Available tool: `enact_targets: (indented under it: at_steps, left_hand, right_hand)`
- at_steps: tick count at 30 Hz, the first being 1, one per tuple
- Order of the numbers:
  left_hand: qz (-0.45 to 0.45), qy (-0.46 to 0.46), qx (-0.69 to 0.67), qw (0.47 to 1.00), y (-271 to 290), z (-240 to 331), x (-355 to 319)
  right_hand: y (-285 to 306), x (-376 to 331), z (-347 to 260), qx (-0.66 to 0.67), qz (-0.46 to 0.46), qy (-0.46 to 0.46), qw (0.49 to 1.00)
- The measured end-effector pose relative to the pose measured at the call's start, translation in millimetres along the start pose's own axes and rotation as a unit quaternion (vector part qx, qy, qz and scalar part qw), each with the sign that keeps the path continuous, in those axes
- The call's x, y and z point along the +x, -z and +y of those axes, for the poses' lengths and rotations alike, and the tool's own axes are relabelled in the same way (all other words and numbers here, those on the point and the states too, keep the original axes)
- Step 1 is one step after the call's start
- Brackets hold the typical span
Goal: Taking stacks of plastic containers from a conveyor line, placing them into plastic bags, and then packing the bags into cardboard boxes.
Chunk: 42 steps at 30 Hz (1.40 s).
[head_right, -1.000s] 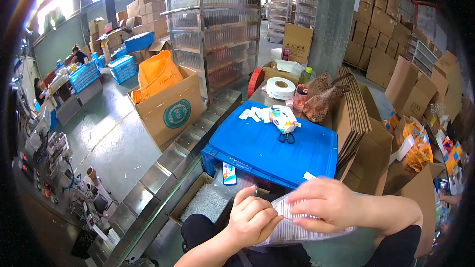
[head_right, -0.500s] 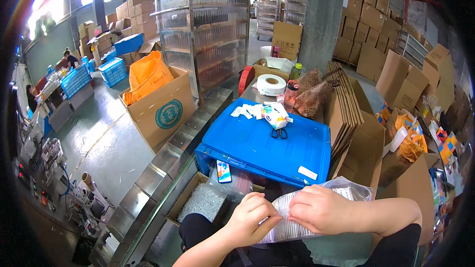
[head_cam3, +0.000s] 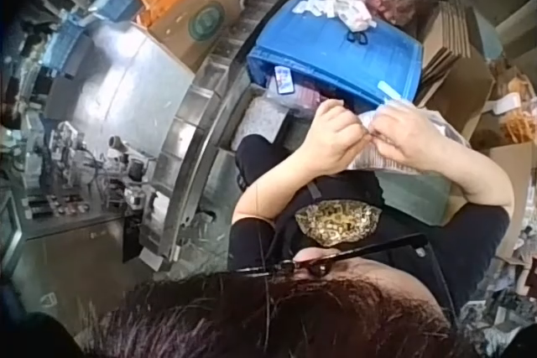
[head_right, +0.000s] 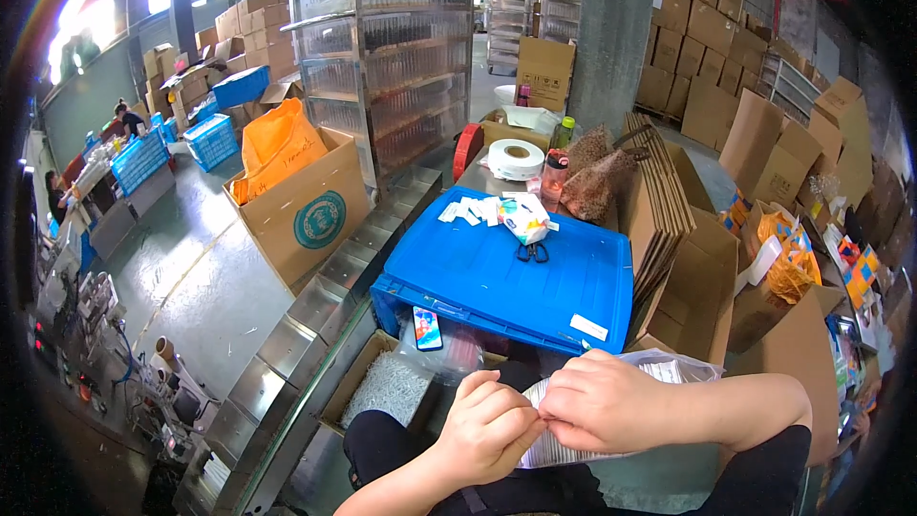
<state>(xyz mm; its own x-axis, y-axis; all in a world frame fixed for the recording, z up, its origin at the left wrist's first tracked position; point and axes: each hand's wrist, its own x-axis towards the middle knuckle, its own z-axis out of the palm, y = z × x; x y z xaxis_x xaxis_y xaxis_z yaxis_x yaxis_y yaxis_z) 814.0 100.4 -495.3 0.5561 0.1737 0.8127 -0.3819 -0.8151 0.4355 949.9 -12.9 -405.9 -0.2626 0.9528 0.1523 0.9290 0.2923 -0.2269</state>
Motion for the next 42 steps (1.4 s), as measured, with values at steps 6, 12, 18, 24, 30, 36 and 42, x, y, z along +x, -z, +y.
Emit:
enact_targets:
  at_steps: [6, 12, 18, 24, 30, 36, 42]
  left_hand:
    - [-0.01, -0.062, 0.068, 0.996, -8, -9, -10]
    - [-0.115, 0.001, 0.078, 0.99, 30, -10, 1]
    - [-0.347, -0.049, 0.207, 0.913, 8, 30, 42]
    - [-0.261, -0.081, 0.154, 0.95, 5, 6, 18]
    - [-0.239, -0.093, 0.188, 0.948, -3, 2, 16]
    - [-0.221, -0.037, 0.124, 0.967, -14, 5, 17]
    - [-0.246, -0.009, 0.071, 0.967, -6, 8, 19]
  right_hand:
    - [-9, -30, 15, -0.086, 0.025, 0.023, 0.996]
    - [-41, -62, 45, -0.191, 0.118, 0.006, 0.974]
    - [-56, -57, 42, -0.176, 0.219, 0.037, 0.959]
    - [-42, -53, 49, -0.165, 0.234, 0.069, 0.956]
    - [-41, -38, 19, -0.163, 0.152, 0.001, 0.975]
    - [-52, -37, 34, -0.002, 0.128, -0.033, 0.991]
    - [-54, -30, 33, 0.027, 0.078, -0.041, 0.996]
